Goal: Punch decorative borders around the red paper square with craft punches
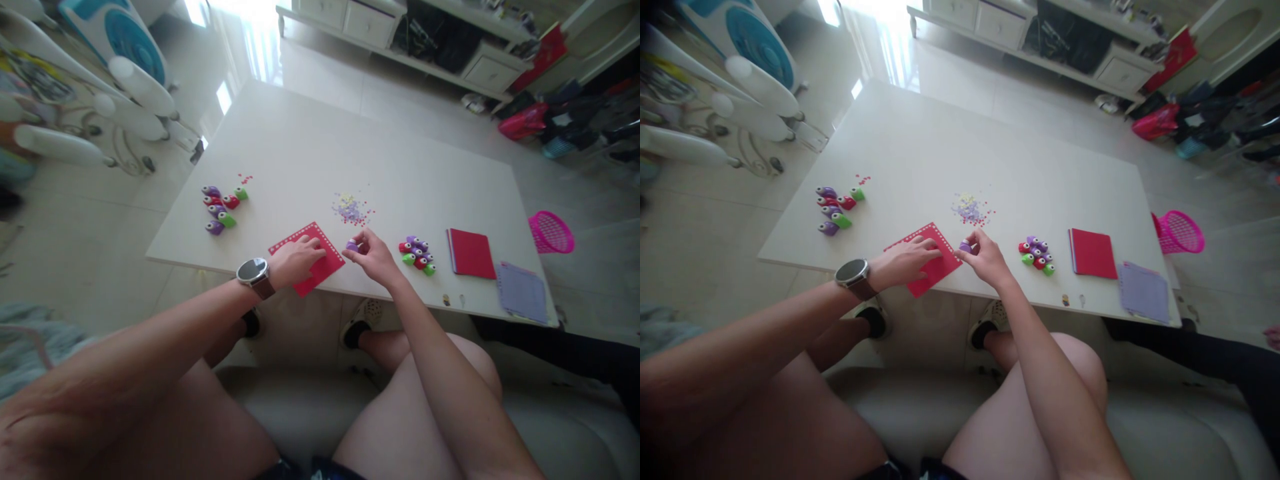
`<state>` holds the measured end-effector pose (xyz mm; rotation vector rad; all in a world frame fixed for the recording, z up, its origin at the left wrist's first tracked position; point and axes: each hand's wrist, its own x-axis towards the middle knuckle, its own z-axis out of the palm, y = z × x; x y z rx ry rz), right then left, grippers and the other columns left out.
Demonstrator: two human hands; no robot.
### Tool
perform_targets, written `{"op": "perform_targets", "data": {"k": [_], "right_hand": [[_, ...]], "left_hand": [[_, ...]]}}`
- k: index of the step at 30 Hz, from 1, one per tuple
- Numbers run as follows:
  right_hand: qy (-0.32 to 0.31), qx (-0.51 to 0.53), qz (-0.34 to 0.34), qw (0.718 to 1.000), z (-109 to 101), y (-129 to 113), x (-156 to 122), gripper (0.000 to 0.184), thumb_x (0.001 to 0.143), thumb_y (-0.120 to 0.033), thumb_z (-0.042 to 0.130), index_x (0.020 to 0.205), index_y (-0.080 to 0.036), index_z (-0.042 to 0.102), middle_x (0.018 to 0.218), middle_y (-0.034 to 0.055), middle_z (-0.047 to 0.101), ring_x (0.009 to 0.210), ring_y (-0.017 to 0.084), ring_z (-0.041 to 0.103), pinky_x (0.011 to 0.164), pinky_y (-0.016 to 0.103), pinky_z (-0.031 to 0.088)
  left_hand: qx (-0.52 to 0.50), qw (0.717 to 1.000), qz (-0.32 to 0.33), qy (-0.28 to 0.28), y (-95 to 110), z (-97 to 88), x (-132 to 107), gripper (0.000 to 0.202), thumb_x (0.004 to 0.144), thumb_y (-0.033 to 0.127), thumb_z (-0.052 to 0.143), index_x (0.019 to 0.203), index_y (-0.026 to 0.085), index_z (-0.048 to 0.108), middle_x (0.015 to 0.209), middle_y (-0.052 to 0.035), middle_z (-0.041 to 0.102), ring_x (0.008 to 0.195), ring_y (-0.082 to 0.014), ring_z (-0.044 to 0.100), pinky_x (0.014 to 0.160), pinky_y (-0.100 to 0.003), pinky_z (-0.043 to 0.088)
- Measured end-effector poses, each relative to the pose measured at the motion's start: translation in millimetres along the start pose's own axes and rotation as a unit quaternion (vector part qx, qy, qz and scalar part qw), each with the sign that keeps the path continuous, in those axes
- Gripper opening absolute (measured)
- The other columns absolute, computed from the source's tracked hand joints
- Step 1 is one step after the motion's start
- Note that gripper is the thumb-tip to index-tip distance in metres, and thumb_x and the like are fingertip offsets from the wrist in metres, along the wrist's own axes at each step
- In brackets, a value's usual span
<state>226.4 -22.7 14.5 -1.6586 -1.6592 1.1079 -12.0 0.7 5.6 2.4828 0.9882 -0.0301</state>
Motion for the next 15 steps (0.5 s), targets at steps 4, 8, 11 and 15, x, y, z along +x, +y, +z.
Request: {"op": "perform_targets", "data": {"k": [4,8,11,15], "right_hand": [[0.006,-0.04,-0.01,0.999,0.9,-1.1,-0.1,0.027,0.079,-0.036,0.071,0.097,-0.025,0.055,0.094,0.0001,0.068,0.072,0.015,0.06,0.07,0.029,0.048],[0.023,-0.072,-0.014,0.997,0.5,3.7,1.5,0.027,0.077,-0.033,0.073,0.097,-0.025,0.057,0.095,0.0009,0.069,0.073,0.017,0.062,0.071,0.031,0.048],[0.041,-0.112,-0.007,0.993,-1.0,7.6,2.3,0.027,0.077,-0.035,0.075,0.095,-0.025,0.058,0.093,0.0012,0.068,0.071,0.017,0.06,0.071,0.032,0.046],[0.053,-0.139,-0.001,0.989,-3.2,11.3,3.1,0.025,0.078,-0.032,0.074,0.094,-0.025,0.057,0.092,0.002,0.068,0.075,0.019,0.061,0.073,0.032,0.046]], "left_hand": [[0.052,0.998,-0.035,0.002,10.8,-2.4,1.7,0.026,0.09,0.016,0.06,0.115,0.017,0.068,0.119,-0.0133,0.067,0.109,-0.0279,0.064,0.089,-0.038,0.052],[0.052,0.996,-0.045,0.06,7.1,6.1,12.3,0.028,0.094,0.02,0.059,0.121,0.017,0.065,0.129,-0.014,0.063,0.119,-0.0289,0.058,0.098,-0.041,0.048],[0.046,0.996,-0.039,0.068,1.0,11.8,18.1,0.03,0.094,0.025,0.064,0.124,0.02,0.064,0.133,-0.0133,0.062,0.123,-0.0303,0.055,0.102,-0.046,0.044],[0.038,0.997,-0.057,0.045,-4.0,9.8,19.0,0.033,0.09,0.031,0.07,0.121,0.02,0.064,0.127,-0.0139,0.063,0.118,-0.0315,0.056,0.097,-0.046,0.042]]}}
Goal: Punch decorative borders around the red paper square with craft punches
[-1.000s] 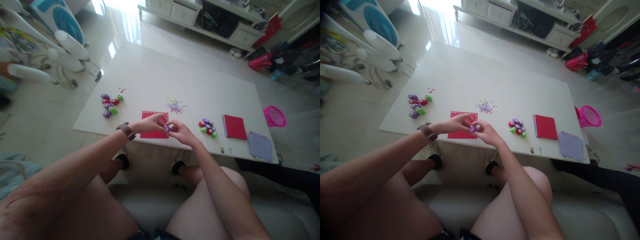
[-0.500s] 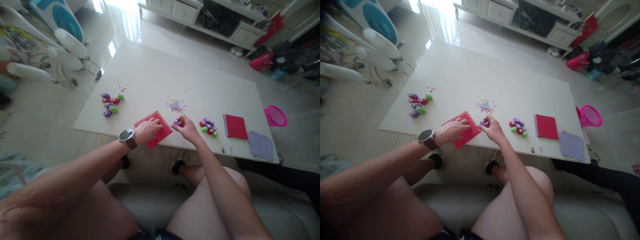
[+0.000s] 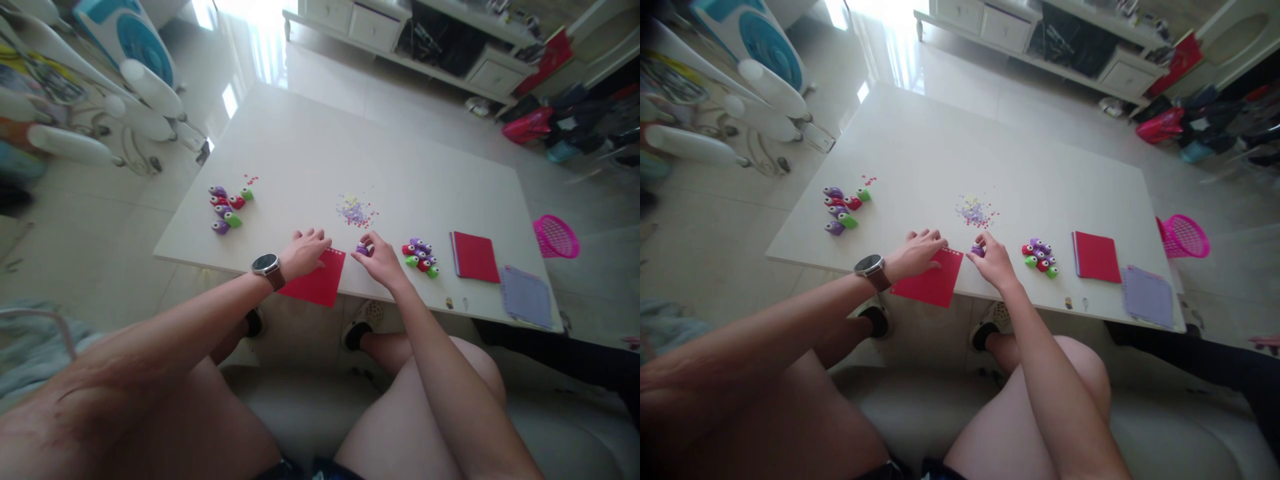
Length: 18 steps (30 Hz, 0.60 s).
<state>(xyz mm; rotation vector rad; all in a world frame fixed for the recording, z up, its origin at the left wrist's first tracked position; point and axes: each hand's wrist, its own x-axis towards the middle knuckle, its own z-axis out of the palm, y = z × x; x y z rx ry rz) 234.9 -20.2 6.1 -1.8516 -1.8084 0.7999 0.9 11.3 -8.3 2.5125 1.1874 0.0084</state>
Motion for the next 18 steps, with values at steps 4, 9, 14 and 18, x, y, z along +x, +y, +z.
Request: {"op": "perform_targets", "data": {"k": [4,9,14,18], "right_hand": [[-0.019,-0.019,-0.016,1.0,1.2,3.5,0.3,0.022,0.08,-0.027,0.07,0.096,-0.025,0.054,0.097,0.0037,0.068,0.081,0.021,0.063,0.076,0.033,0.046],[-0.064,-0.012,-0.048,0.997,7.0,6.1,-1.0,0.02,0.082,-0.02,0.064,0.098,-0.025,0.054,0.097,0.0034,0.067,0.079,0.02,0.062,0.076,0.033,0.048],[-0.07,-0.011,-0.08,0.994,10.5,7.9,-0.7,0.02,0.083,-0.015,0.06,0.1,-0.024,0.057,0.101,0.0054,0.069,0.088,0.021,0.065,0.083,0.035,0.05],[-0.072,-0.01,-0.113,0.991,10.2,8.7,0.9,0.016,0.083,-0.013,0.058,0.095,-0.022,0.061,0.1,0.0067,0.068,0.094,0.023,0.065,0.086,0.035,0.052]], "left_hand": [[-0.038,0.998,-0.033,-0.038,-5.7,-1.3,1.2,0.045,0.083,0.038,0.076,0.121,0.019,0.062,0.118,-0.0133,0.066,0.117,-0.0334,0.056,0.098,-0.047,0.04],[-0.073,0.994,-0.044,-0.067,-11.6,2.7,5.5,0.04,0.077,0.037,0.078,0.112,0.02,0.065,0.121,-0.0124,0.063,0.119,-0.033,0.056,0.097,-0.045,0.041],[-0.101,0.992,-0.037,-0.072,-13.5,2.6,7.9,0.03,0.077,0.029,0.076,0.103,0.02,0.064,0.123,-0.0116,0.063,0.113,-0.0287,0.059,0.089,-0.039,0.043],[-0.134,0.989,-0.025,-0.058,-18.1,6.2,10.5,0.02,0.08,0.022,0.067,0.1,0.021,0.064,0.109,-0.0078,0.07,0.099,-0.0241,0.063,0.081,-0.035,0.045]]}}
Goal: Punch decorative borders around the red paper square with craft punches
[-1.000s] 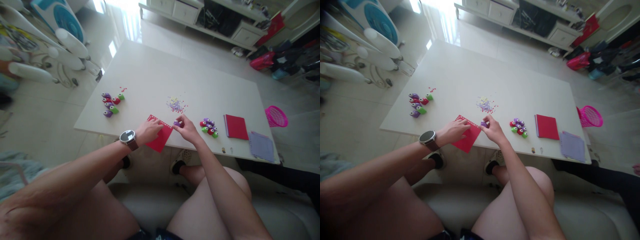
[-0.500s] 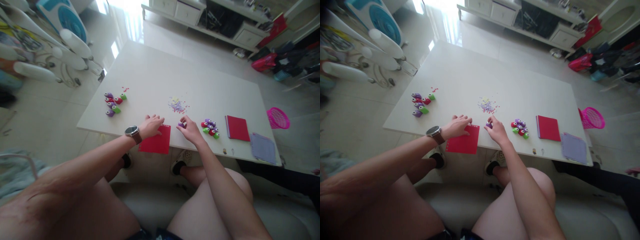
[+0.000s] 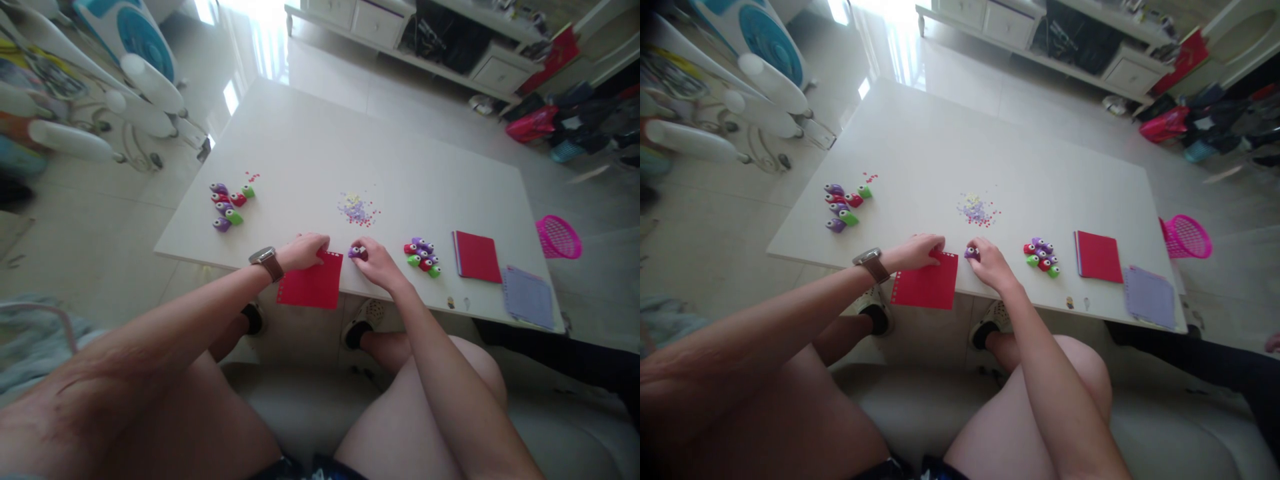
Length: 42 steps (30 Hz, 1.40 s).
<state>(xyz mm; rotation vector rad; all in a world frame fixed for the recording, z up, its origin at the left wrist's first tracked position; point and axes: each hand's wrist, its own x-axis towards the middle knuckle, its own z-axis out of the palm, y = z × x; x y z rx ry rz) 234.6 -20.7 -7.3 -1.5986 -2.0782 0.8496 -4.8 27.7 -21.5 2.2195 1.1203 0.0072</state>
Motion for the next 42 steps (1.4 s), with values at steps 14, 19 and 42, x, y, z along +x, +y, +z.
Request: {"op": "perform_targets", "data": {"k": [14,19,42], "right_hand": [[0.019,-0.021,-0.014,0.999,-1.2,-1.5,-0.2,0.016,0.083,-0.011,0.063,0.094,-0.024,0.065,0.1,0.0039,0.071,0.088,0.02,0.068,0.079,0.033,0.055],[0.021,0.0,-0.006,1.0,-0.3,-0.2,0.3,0.015,0.082,-0.012,0.064,0.092,-0.023,0.064,0.098,0.0039,0.071,0.088,0.02,0.069,0.08,0.034,0.056],[0.017,-0.009,-0.001,1.0,1.1,-1.2,1.0,0.014,0.082,-0.012,0.062,0.091,-0.023,0.064,0.098,0.0049,0.071,0.09,0.021,0.068,0.082,0.036,0.056]], "left_hand": [[-0.114,0.993,0.021,-0.006,3.3,-4.6,5.2,0.024,0.092,0.025,0.055,0.105,0.016,0.073,0.092,-0.0054,0.074,0.079,-0.0174,0.064,0.07,-0.027,0.047],[-0.11,0.994,0.0,-0.011,3.5,-5.2,5.5,0.024,0.093,0.023,0.056,0.108,0.016,0.073,0.091,-0.0034,0.075,0.08,-0.0161,0.065,0.069,-0.024,0.047],[-0.104,0.994,-0.003,-0.016,2.0,-3.5,10.2,0.026,0.092,0.022,0.057,0.112,0.018,0.073,0.096,-0.0048,0.077,0.081,-0.016,0.068,0.072,-0.024,0.05]]}}
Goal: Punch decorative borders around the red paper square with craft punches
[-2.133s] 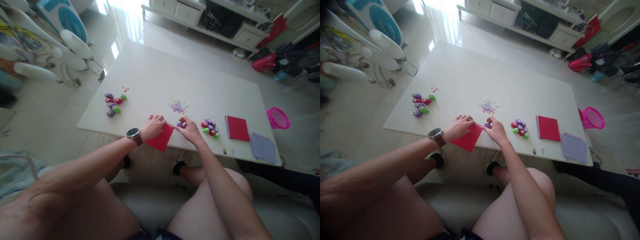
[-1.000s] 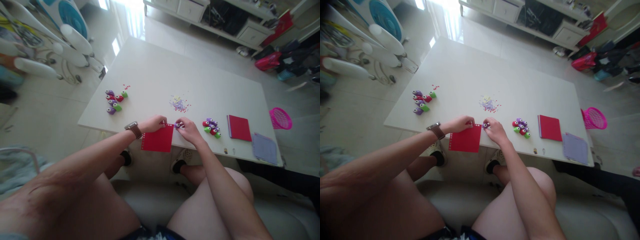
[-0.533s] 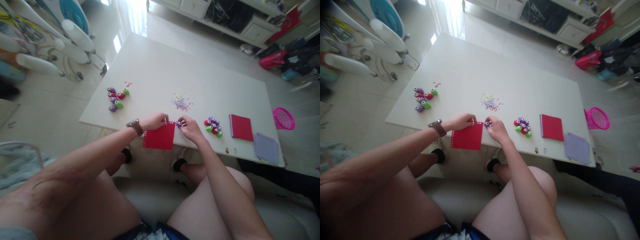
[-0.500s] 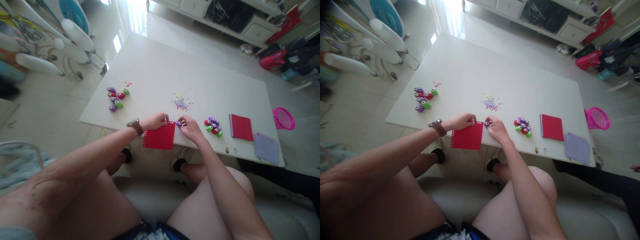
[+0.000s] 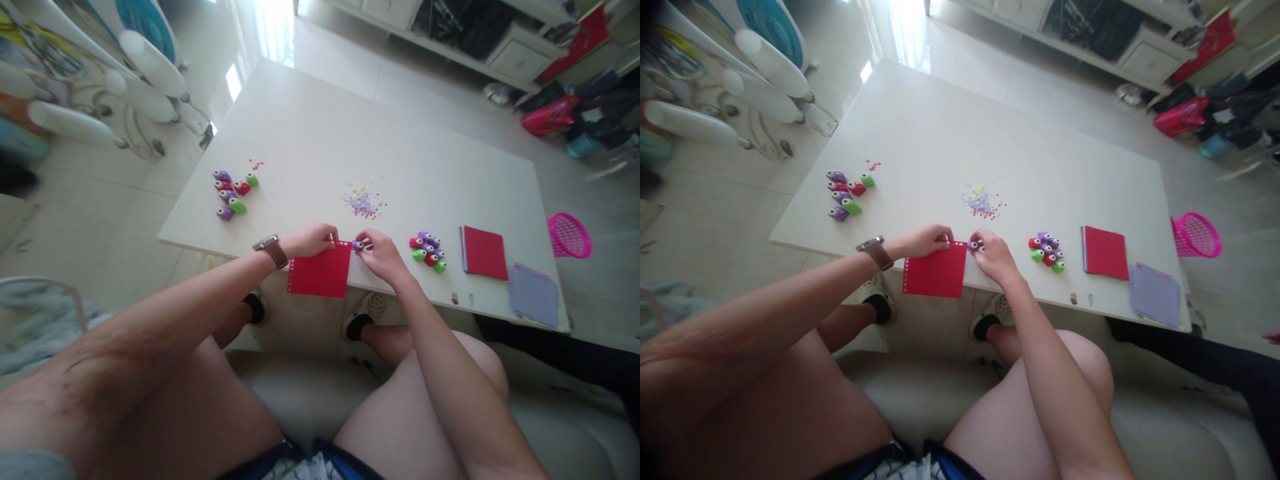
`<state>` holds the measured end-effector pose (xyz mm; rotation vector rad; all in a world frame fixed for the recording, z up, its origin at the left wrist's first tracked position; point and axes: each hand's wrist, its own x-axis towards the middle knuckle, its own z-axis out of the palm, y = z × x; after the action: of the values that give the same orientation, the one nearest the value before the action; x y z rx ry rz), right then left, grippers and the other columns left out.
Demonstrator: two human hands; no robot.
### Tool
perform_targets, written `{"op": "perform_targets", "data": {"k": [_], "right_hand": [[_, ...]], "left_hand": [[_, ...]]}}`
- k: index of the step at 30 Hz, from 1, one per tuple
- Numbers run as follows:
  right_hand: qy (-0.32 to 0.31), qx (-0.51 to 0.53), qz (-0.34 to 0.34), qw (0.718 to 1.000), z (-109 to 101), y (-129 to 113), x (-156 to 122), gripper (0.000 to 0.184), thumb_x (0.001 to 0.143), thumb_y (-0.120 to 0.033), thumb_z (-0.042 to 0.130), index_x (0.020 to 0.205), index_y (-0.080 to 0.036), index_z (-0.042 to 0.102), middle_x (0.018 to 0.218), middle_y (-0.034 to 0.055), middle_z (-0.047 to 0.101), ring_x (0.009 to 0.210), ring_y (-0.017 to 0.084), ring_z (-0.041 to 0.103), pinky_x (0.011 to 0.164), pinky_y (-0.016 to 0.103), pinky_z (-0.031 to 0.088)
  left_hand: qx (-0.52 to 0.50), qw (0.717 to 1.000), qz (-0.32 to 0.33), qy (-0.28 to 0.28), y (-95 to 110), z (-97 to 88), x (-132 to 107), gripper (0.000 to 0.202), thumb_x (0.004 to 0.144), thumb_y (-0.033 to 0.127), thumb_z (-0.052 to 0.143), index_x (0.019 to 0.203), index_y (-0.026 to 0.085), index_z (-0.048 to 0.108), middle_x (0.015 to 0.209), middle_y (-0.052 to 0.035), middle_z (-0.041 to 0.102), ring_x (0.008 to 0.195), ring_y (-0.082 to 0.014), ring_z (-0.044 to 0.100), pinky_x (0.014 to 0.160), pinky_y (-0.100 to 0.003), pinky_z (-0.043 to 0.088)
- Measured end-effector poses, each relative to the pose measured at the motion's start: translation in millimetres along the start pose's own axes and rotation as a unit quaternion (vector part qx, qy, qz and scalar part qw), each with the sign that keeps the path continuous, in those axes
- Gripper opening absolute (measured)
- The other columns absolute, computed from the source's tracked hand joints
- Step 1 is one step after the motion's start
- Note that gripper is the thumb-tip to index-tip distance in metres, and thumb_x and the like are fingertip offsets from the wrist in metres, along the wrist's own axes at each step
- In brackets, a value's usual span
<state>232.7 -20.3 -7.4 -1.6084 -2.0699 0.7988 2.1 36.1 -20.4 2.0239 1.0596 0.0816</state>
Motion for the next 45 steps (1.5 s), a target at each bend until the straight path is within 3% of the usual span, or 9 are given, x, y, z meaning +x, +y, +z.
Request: {"op": "perform_targets", "data": {"k": [45], "right_hand": [[0.012,-0.021,0.009,1.0,0.7,-2.4,-0.9,0.015,0.081,-0.012,0.065,0.09,-0.024,0.062,0.099,0.005,0.069,0.087,0.022,0.066,0.08,0.036,0.055]], "left_hand": [[-0.023,1.0,-0.01,-0.008,7.4,-5.6,-2.6,0.029,0.092,0.024,0.056,0.112,0.017,0.075,0.097,-0.0053,0.079,0.08,-0.0158,0.069,0.07,-0.023,0.05]]}}
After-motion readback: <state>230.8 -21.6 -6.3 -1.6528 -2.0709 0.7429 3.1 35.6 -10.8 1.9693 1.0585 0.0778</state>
